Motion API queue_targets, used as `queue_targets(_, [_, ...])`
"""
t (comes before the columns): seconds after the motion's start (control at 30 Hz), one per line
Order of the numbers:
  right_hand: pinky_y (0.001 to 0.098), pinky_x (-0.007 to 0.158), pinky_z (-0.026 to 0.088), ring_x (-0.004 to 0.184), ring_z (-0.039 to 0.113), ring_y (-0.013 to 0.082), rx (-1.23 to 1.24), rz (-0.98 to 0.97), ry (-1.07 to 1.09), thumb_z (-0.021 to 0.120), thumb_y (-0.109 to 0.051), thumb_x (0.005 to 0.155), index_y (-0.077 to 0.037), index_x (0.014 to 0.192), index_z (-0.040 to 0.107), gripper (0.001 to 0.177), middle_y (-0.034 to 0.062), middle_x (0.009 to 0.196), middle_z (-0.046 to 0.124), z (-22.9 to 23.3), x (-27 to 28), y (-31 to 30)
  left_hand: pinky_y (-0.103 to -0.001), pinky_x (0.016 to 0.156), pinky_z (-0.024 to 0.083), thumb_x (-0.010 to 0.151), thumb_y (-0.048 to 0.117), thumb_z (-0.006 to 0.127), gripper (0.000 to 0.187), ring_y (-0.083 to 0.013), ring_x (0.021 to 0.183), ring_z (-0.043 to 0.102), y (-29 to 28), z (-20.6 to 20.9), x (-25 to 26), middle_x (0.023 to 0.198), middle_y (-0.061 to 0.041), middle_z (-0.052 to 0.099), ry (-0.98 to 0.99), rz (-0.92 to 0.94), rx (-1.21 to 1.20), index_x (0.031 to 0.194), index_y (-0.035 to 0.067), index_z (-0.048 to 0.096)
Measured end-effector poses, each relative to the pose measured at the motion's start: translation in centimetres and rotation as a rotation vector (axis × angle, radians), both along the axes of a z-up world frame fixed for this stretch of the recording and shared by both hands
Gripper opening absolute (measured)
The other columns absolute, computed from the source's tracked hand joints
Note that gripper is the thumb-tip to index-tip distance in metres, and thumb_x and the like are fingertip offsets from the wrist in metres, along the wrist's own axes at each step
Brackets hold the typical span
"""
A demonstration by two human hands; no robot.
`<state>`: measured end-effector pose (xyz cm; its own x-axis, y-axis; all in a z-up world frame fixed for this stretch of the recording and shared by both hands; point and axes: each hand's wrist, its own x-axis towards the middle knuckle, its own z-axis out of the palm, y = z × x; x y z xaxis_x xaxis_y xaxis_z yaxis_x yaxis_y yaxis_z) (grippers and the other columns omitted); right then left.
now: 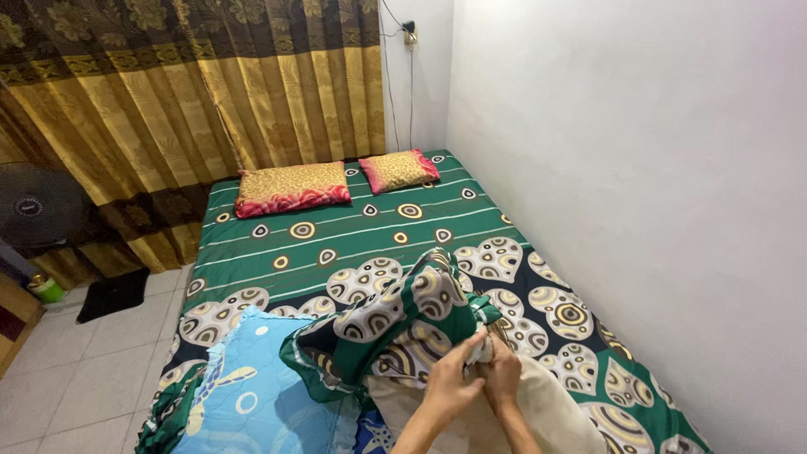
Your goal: The person removes a pillow from a light blue pillowcase, then inserts the pillow into a green patterned pillowcase. They adjust the pillow and place it on the bed next to two other pillows.
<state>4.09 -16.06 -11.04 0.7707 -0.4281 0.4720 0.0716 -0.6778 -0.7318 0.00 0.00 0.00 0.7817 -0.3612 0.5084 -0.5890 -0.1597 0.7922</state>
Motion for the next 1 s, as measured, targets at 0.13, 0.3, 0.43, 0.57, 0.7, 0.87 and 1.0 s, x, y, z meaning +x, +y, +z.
queue_targets(0.13, [0.0362,0.057,0.045,0.064,0.052,0.0187,0.268,0.062,-0.132,0.071,-0.013,0.09,0.0,0.093,0.073,0.013,0.0144,0.066,0.059,3.7,-1.0,0.7,-0.049,0.073,0.052,0.079,0.007,0.08,0.074,-0.0403,0.094,0.067,2.8,0.4,0.3,0.114,-0.013,0.062,-0.071,0.402,0.084,0.145,0.02,0.051])
queue_targets(0.3, [0.027,0.062,0.048,0.072,0.058,0.0094,0.75,0.186,-0.32,0.066,-0.004,0.087,0.0,0.101,0.074,0.017,0.0026,0.085,0.068,9.5,-2.1,-0.3,-0.047,0.07,0.053,0.077,-0.005,0.065,0.039,-0.0349,0.082,0.067,8.2,1.9,3.9,0.104,-0.009,0.062,-0.216,0.783,0.299,0.11,0.016,0.066])
queue_targets(0.43, [0.0295,0.06,0.051,0.068,0.062,0.0135,1.045,0.079,-0.283,0.06,0.001,0.085,-0.001,0.103,0.07,0.021,0.0054,0.088,0.069,11.8,-3.4,-2.3,-0.045,0.071,0.052,0.077,-0.002,0.066,0.025,-0.0328,0.088,0.067,12.1,4.2,6.1,0.1,-0.008,0.061,-0.329,0.94,0.22,0.097,0.013,0.066])
queue_targets(0.57, [0.0309,0.062,0.054,0.071,0.067,0.0173,1.203,0.049,-0.276,0.061,-0.01,0.091,0.0,0.106,0.066,0.018,0.0082,0.092,0.07,9.8,-3.8,-5.8,-0.044,0.072,0.05,0.065,0.0,0.065,0.033,-0.0327,0.09,0.063,13.6,2.5,7.2,0.099,-0.01,0.06,-0.251,0.985,0.087,0.096,0.011,0.065])
queue_targets(0.7, [0.0347,0.068,0.052,0.078,0.064,0.0218,1.28,0.126,-0.155,0.064,-0.023,0.097,0.006,0.113,0.064,0.032,0.0125,0.097,0.068,3.0,-1.7,-8.9,-0.031,0.071,0.049,0.087,0.0,0.055,0.024,-0.0137,0.087,0.056,11.1,-4.6,10.6,0.099,-0.002,0.058,0.246,0.472,-0.583,0.107,0.013,0.058])
queue_targets(0.87, [0.0429,0.085,0.048,0.097,0.06,0.0312,0.515,-0.162,0.094,0.072,-0.035,0.093,0.006,0.125,0.058,0.054,0.0226,0.11,0.064,-3.2,-1.2,-9.1,-0.028,0.077,0.049,0.09,0.007,0.064,0.019,-0.013,0.086,0.056,5.0,-12.5,11.8,0.096,-0.003,0.061,0.323,0.293,-0.634,0.109,0.01,0.061])
queue_targets(1.0, [0.0415,0.107,0.044,0.118,0.058,0.0293,0.125,-0.089,-0.115,0.074,-0.042,0.086,-0.003,0.127,0.06,0.058,0.0181,0.122,0.065,-2.3,-4.7,-1.8,-0.031,0.072,0.049,0.085,0.019,0.076,0.027,-0.0185,0.078,0.059,0.8,-10.9,9.7,0.085,-0.01,0.065,0.4,0.496,-0.272,0.105,0.006,0.062])
